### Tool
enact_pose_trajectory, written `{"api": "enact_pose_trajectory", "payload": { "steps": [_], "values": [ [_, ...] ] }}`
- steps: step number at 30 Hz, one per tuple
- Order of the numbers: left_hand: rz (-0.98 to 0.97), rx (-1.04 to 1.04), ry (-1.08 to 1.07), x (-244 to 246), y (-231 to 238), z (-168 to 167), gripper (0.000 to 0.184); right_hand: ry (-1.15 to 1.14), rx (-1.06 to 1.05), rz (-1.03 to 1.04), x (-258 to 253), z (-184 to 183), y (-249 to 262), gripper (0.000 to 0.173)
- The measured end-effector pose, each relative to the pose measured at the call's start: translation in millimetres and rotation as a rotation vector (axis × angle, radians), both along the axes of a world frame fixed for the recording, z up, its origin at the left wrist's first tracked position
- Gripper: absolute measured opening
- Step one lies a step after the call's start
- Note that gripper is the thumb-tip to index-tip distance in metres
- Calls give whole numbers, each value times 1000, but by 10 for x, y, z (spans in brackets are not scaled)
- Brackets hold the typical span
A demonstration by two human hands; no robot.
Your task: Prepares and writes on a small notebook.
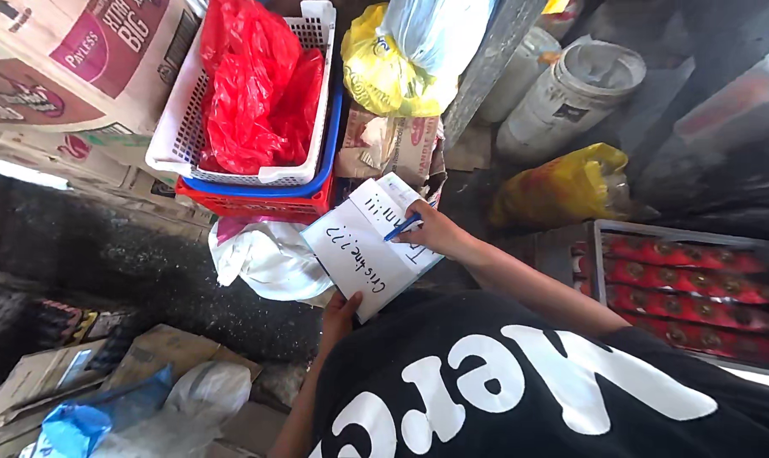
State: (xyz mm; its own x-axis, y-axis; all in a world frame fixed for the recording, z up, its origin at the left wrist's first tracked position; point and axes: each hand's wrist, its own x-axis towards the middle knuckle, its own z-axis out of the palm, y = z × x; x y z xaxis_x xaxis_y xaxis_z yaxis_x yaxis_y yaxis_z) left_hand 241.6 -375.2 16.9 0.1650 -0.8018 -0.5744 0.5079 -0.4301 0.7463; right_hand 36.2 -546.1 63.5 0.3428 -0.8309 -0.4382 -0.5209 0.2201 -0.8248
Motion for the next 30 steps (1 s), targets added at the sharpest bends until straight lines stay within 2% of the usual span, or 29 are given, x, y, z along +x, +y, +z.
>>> {"api": "enact_pose_trajectory", "payload": {
  "steps": [4,7,10,13,16,19,21,24,30],
  "values": [
    [25,4,30,-49,20,20,14,54,-100,-11,-27,21,36,43],
    [43,19,22,-92,5,58,14,-77,-180,24,-23,113,154,35],
    [56,39,6,-130,-9,88,15,-238,-145,238,-14,41,235,33],
    [55,82,-71,-153,-55,134,16,-220,-270,487,-13,-184,311,47],
    [50,109,-206,-134,-182,160,22,-266,-402,590,4,-419,510,46],
    [4,158,-422,-158,-336,190,30,-237,-416,601,-6,-443,626,39],
    [-58,181,-542,-193,-357,223,33,-188,-515,610,-13,-494,560,40],
    [-27,194,-522,-253,-355,251,32,-149,-654,648,77,-613,343,48],
    [5,193,-539,-300,-386,233,29,-133,-704,557,686,-650,25,51]
  ]
}}
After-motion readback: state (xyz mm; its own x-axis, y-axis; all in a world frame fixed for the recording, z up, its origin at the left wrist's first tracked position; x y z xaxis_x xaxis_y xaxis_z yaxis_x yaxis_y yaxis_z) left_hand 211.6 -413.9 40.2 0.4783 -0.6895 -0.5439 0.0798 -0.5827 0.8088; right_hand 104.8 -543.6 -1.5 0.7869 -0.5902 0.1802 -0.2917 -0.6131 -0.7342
